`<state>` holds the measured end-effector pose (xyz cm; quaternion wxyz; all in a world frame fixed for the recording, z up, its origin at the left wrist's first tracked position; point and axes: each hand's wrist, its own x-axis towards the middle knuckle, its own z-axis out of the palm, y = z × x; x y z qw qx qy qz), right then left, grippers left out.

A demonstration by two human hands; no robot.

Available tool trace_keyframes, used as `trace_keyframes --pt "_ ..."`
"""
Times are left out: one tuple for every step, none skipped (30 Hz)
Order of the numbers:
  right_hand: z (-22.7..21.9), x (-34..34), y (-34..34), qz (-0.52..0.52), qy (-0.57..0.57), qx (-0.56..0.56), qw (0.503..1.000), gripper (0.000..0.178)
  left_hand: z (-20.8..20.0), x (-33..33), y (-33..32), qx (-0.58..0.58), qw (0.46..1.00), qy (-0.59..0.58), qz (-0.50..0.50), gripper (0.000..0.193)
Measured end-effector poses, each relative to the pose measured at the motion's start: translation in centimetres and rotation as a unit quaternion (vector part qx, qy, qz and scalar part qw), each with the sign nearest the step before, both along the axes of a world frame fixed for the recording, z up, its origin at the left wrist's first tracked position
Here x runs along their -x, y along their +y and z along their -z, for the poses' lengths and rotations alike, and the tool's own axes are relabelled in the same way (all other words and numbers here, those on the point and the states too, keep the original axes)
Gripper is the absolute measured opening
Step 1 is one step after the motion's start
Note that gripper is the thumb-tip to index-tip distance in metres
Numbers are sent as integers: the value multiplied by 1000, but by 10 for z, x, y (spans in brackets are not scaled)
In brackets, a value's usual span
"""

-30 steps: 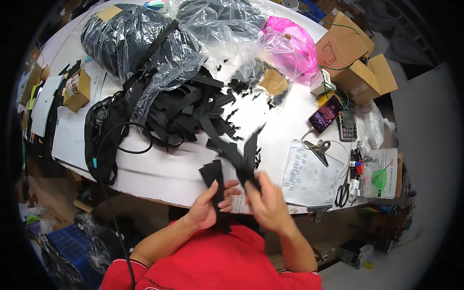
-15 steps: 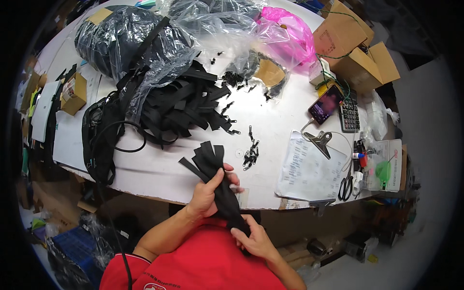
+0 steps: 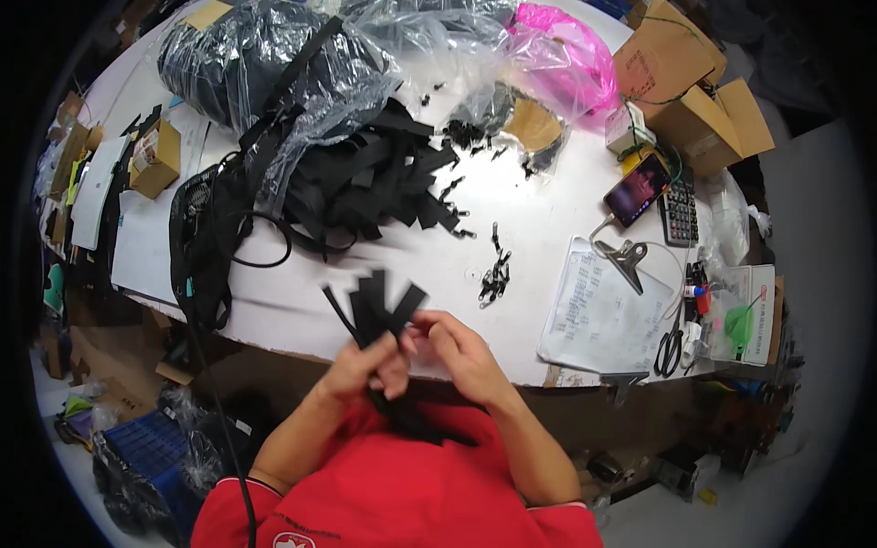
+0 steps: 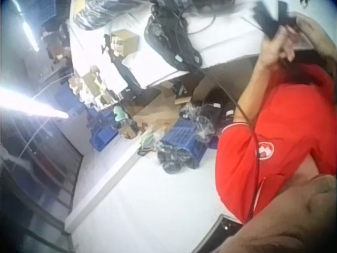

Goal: The person attaches small metal clips to the ends of black fabric straps. They pick up a strap, insert a metal clip into the folded end, and secure it by hand. The process is repeated for multiple straps, which are then gathered into a bundle.

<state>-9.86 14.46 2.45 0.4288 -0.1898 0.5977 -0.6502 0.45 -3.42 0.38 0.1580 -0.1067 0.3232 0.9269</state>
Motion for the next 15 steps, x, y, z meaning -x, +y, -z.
trace_keyframes --pt "8 -1 -3 -23 -58 53 997 56 3 2 1 -111 990 1 -83 31" --pt "24 -11 1 -71 -21 28 997 68 8 6 -5 -252 960 16 -121 30" --pt "19 -17 -2 -94 25 34 995 70 11 6 -14 -264 954 28 -139 30" --pt "10 -22 -4 -117 73 42 990 72 14 5 -22 -275 948 41 -158 30" --pt "4 -28 3 -141 30 -8 989 66 14 5 -27 -283 941 49 -177 31" --pt "2 -34 7 -145 39 -23 988 63 12 7 -31 -291 936 57 -192 32" --pt "2 -41 11 -148 49 -40 987 60 2 9 -30 -250 939 17 -236 35" --pt "1 -47 15 -150 59 -57 985 58 -11 16 -25 -161 938 -59 -302 34" --pt "0 -53 21 -129 -48 -61 989 50 -23 23 -24 -112 929 -111 -334 33" --pt "4 -59 29 -121 -110 -65 984 47 -30 30 -25 -62 917 -160 -361 33" --pt "12 -64 38 -113 -172 -69 976 43 -21 28 -31 -66 929 -115 -346 32" --pt "16 -68 46 -106 -233 -72 964 40 -5 23 -42 -69 938 -70 -333 32" --pt "16 -69 53 -92 -244 -91 961 38 3 19 -49 -73 944 -25 -322 31" --pt "16 -69 60 -77 -254 -110 958 36 7 18 -49 -71 940 -35 -333 31" --pt "16 -69 63 -61 -264 -128 954 33 7 20 -47 -68 936 -44 -342 31"
